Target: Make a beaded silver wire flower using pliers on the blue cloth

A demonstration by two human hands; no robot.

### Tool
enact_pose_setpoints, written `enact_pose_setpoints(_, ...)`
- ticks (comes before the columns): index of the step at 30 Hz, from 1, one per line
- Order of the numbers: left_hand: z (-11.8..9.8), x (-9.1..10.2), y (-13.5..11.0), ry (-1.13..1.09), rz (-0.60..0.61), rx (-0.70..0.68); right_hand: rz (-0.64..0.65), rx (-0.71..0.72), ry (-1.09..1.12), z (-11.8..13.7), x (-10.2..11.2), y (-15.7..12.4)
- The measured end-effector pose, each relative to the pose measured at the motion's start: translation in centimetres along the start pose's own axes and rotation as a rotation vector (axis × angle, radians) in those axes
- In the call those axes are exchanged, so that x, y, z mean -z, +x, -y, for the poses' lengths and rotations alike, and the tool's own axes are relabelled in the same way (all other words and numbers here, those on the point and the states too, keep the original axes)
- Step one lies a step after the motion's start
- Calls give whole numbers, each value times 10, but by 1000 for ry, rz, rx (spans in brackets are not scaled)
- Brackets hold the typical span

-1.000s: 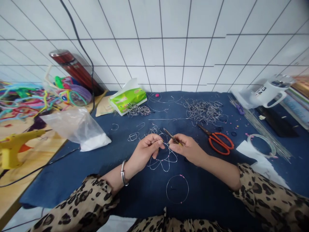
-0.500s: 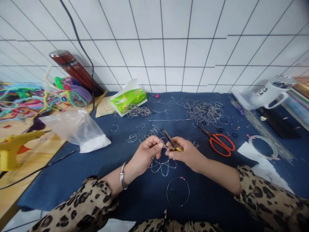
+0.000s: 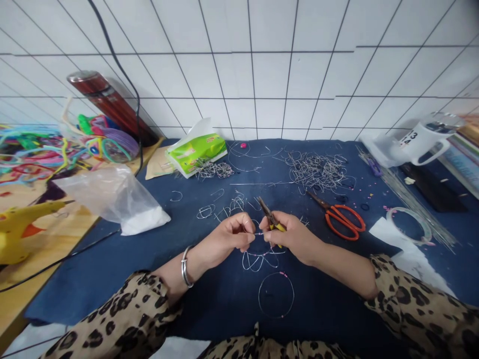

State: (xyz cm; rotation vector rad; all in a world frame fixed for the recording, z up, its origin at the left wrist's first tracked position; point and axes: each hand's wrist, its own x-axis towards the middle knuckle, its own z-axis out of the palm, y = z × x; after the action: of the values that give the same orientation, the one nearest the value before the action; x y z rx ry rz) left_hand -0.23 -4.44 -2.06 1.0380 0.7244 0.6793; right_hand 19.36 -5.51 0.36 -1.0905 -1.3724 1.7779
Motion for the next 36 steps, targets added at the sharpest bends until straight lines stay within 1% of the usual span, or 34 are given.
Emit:
enact_pose_setpoints(3, 1, 3, 2, 18, -4, -10, -16, 10, 1, -1, 2, 1)
enact_pose_setpoints(6, 4, 6, 4, 53, -41, -42, -48, 23, -34, -3, 4, 3)
enact_pose_setpoints(10, 5, 7, 4, 211, -95, -80, -66, 35, -108, -6, 5, 4)
enact_pose_setpoints(14, 3, 6, 2, 332, -67, -51, -61, 50, -155, -7, 6, 5)
enact_pose_setpoints(18, 0, 5, 1, 315, -59, -38, -67, 47, -224, -4, 7, 5)
enact_pose_setpoints(22, -3, 3, 1, 256, -39, -64, -90, 51, -372, -1, 7, 6)
enact_pose_setpoints(24, -3, 2, 2, 296, -72, -77, -74, 46, -425, 0, 7, 8)
enact_pose_setpoints(26, -2, 1, 2, 359, -135, -78, -65, 45, -445, -1, 10, 10)
enact_pose_setpoints(28, -1, 1, 3, 390, -177, -58, -89, 43, -450, -1, 13, 12)
enact_pose_setpoints(30, 1, 1, 3, 415, -195, -45, -120, 43, -449, -1, 17, 14)
enact_pose_setpoints(32, 2, 2, 2, 476, -207, -50, -97, 29, -437, 2, 21, 15)
enact_pose_setpoints(36, 2, 5, 1, 615, -224, -79, 25, -19, -359, 7, 30, 16)
